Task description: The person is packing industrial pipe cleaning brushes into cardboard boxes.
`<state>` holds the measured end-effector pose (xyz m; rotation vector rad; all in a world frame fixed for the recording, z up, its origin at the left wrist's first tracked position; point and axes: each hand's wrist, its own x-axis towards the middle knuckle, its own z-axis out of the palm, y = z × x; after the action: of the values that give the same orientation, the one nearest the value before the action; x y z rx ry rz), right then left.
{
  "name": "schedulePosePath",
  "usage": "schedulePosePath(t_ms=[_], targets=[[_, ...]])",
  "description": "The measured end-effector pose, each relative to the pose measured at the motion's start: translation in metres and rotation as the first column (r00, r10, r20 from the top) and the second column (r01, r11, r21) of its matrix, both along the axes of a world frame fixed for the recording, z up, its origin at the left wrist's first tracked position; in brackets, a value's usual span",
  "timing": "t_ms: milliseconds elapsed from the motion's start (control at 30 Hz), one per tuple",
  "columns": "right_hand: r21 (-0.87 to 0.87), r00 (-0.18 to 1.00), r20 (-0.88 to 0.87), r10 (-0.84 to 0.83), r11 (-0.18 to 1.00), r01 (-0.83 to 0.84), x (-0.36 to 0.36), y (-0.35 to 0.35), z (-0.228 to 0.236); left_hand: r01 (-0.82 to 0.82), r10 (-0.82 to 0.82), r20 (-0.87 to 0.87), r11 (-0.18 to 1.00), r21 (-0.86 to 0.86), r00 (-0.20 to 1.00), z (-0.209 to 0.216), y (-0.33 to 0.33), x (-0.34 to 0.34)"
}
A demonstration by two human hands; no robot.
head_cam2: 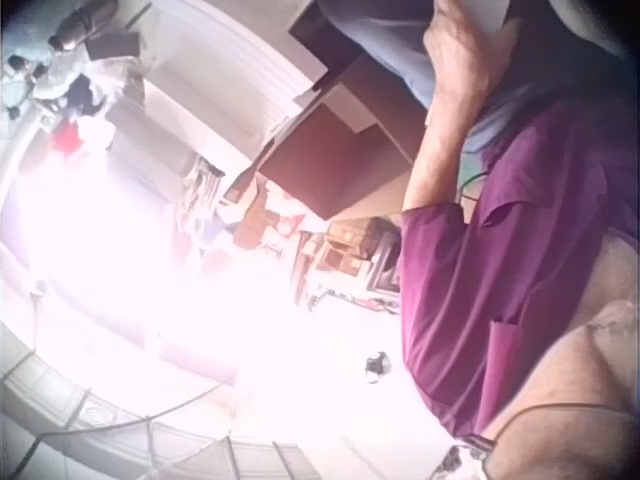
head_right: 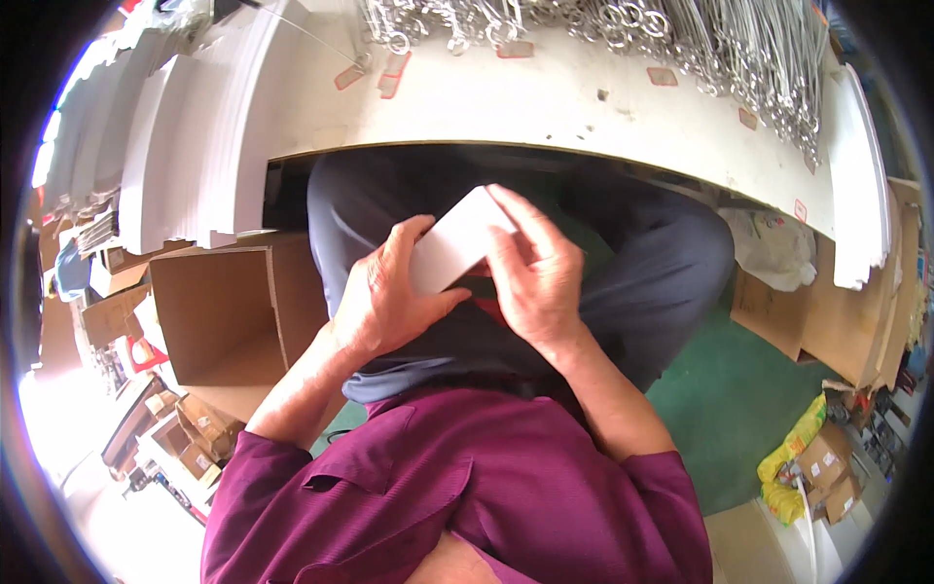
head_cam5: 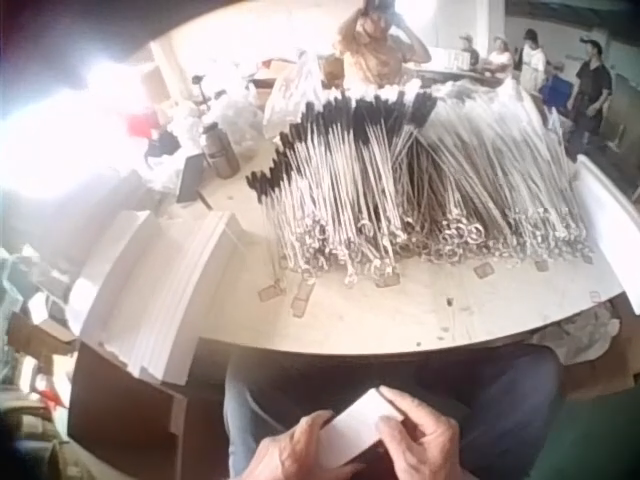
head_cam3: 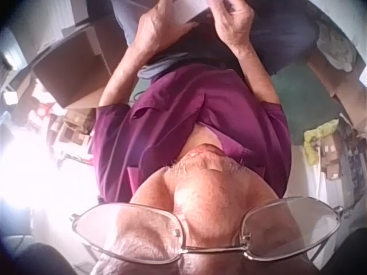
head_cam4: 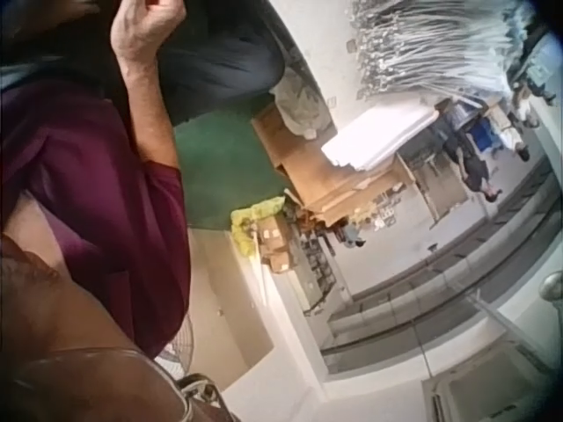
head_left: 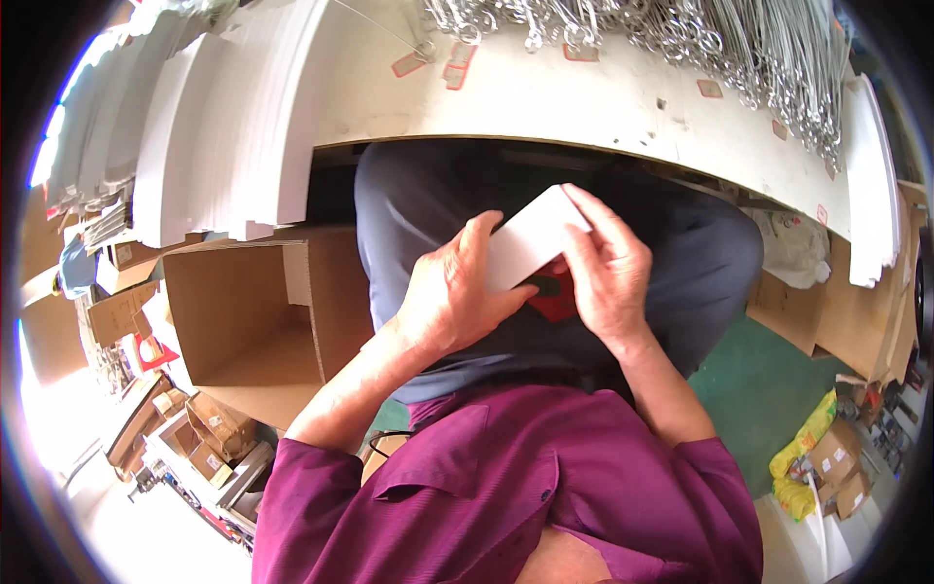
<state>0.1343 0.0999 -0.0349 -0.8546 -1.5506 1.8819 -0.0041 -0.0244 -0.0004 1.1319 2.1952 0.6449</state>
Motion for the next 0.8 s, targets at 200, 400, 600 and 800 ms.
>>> schedulePosePath(t_ms=[200,400,600,800], targets=[[0.110,0.999,-0.043,0.004,0.994,0.000,-0.001,0.019,0.006,0.063,-0.052,-0.101,0.992,0.110,0.994,-0.004,-0.022,-0.006],[0.165,0.998,-0.056,0.023,0.986,-0.013,-0.003,0.019,0.007,0.080,-0.078,-0.020,0.992,0.099,0.997,0.008,-0.023,-0.008],[0.088,0.993,-0.090,0.070,0.994,-0.062,-0.011,0.026,0.017,-0.029,-0.007,0.473,0.997,0.068,0.881,0.035,-0.036,-0.029],[0.487,0.998,0.000,-0.057,0.872,0.050,-0.018,0.066,0.020,-0.283,0.307,-0.354,0.952,0.118,0.884,0.097,-0.079,-0.113]])
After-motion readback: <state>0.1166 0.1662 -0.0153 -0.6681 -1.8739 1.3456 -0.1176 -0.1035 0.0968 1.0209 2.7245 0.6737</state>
